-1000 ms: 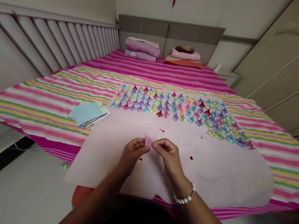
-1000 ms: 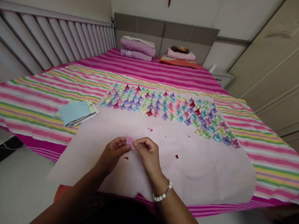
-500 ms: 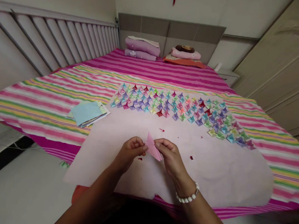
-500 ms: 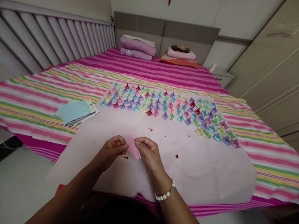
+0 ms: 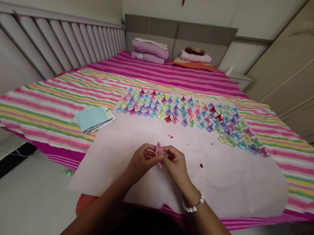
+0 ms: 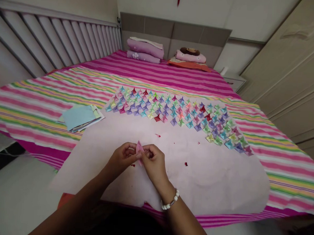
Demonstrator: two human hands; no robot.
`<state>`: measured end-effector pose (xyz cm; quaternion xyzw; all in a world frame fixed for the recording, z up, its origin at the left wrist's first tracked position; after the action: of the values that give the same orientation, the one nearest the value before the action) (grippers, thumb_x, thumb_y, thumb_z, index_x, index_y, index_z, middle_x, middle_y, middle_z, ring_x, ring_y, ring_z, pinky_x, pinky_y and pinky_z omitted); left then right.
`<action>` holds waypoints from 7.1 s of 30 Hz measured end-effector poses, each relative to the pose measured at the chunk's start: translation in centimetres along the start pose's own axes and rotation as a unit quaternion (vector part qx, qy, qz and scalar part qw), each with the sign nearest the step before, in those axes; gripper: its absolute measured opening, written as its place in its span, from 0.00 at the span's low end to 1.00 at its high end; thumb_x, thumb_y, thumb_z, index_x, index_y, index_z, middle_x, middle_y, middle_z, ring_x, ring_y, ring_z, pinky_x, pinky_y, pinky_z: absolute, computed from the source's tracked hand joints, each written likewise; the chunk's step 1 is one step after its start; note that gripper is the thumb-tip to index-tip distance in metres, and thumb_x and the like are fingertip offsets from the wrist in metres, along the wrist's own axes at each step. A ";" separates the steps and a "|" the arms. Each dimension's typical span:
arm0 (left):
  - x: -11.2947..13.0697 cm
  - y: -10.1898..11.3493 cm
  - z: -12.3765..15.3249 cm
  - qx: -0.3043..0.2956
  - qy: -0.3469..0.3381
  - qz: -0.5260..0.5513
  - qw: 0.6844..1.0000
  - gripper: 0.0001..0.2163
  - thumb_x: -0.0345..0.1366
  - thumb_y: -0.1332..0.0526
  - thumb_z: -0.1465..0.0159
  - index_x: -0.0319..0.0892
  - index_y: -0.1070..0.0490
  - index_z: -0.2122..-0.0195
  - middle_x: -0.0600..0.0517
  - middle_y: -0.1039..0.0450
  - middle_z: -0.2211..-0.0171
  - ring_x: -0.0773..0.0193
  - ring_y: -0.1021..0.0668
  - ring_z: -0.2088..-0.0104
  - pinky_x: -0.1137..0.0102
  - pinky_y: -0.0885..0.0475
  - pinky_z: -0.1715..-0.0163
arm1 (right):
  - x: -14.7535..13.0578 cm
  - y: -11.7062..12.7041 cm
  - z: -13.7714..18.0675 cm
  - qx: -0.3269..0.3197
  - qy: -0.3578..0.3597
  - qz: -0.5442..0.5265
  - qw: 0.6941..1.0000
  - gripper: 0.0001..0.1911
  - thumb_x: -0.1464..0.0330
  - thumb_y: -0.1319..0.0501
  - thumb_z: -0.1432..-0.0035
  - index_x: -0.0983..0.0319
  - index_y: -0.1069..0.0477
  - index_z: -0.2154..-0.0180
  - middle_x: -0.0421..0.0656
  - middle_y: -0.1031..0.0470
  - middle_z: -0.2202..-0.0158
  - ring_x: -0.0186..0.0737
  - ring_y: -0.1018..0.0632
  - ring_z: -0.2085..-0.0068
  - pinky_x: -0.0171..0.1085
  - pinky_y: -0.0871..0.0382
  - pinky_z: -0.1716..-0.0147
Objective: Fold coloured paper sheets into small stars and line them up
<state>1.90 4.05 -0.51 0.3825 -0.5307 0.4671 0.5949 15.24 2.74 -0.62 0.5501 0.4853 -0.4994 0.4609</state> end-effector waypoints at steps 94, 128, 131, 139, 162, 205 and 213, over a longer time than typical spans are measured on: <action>0.3 1.3 0.2 -0.005 -0.086 0.055 0.995 0.13 0.38 0.33 0.46 0.41 0.32 0.61 0.52 0.27 0.68 0.65 0.24 0.70 0.70 0.29 0.69 | 0.3 -0.5 0.3 -0.047 -0.078 -0.141 0.986 0.14 0.60 0.28 0.58 0.63 0.26 0.75 0.40 0.26 0.78 0.31 0.32 0.80 0.31 0.39 0.80; 1.0 1.5 0.6 -0.068 -0.098 0.018 0.993 0.08 0.37 0.37 0.40 0.41 0.34 0.62 0.54 0.29 0.71 0.69 0.27 0.72 0.74 0.31 0.71 | -1.2 0.9 0.6 -0.021 0.004 -0.072 0.997 0.12 0.65 0.30 0.52 0.59 0.22 0.63 0.38 0.26 0.78 0.33 0.27 0.78 0.33 0.33 0.76; 1.0 1.6 0.6 -0.068 -0.087 0.018 0.994 0.08 0.37 0.37 0.40 0.41 0.35 0.65 0.55 0.30 0.73 0.70 0.28 0.73 0.74 0.31 0.72 | -1.1 0.8 0.6 -0.038 -0.005 -0.094 0.995 0.10 0.64 0.30 0.53 0.60 0.23 0.66 0.38 0.26 0.79 0.33 0.26 0.78 0.33 0.31 0.75; 0.8 1.6 0.5 -0.089 -0.092 0.012 0.992 0.08 0.37 0.37 0.39 0.39 0.30 0.63 0.53 0.28 0.70 0.69 0.27 0.71 0.73 0.32 0.70 | -0.6 0.7 0.6 -0.065 -0.040 -0.121 0.990 0.11 0.65 0.29 0.54 0.62 0.24 0.68 0.38 0.24 0.81 0.33 0.24 0.78 0.31 0.31 0.75; 1.1 1.4 1.0 -0.025 0.000 0.033 0.999 0.09 0.33 0.38 0.45 0.42 0.20 0.65 0.52 0.23 0.73 0.66 0.25 0.71 0.71 0.30 0.67 | -0.3 1.0 0.6 -0.099 0.019 -0.133 0.986 0.07 0.72 0.38 0.48 0.60 0.22 0.67 0.39 0.26 0.69 0.33 0.24 0.72 0.34 0.31 0.68; 0.1 1.0 0.5 0.052 0.014 0.142 0.988 0.24 0.38 0.28 0.52 0.38 0.31 0.55 0.50 0.21 0.68 0.63 0.21 0.67 0.68 0.29 0.63 | 0.2 -0.1 0.1 -0.012 -0.069 -0.184 0.980 0.15 0.70 0.27 0.62 0.62 0.25 0.67 0.40 0.23 0.72 0.33 0.26 0.73 0.31 0.32 0.74; -1.3 -0.4 0.8 0.054 0.029 0.121 0.991 0.13 0.43 0.33 0.46 0.39 0.23 0.63 0.50 0.22 0.69 0.63 0.22 0.67 0.70 0.30 0.66 | 0.4 -0.5 0.4 0.047 -0.097 -0.223 0.969 0.16 0.68 0.28 0.62 0.62 0.25 0.68 0.37 0.27 0.77 0.28 0.35 0.79 0.29 0.42 0.81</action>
<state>2.05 2.98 -1.69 0.3329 -0.5297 0.5744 0.5279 14.71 2.41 -1.06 0.3979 0.5246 -0.6627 0.3569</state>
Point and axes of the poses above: each hand's wrist, its own z-axis away from the middle knuckle, its own y-axis out of the back of the hand, x = y × z, the point moved 4 cm from there along -z, towards the middle knuckle
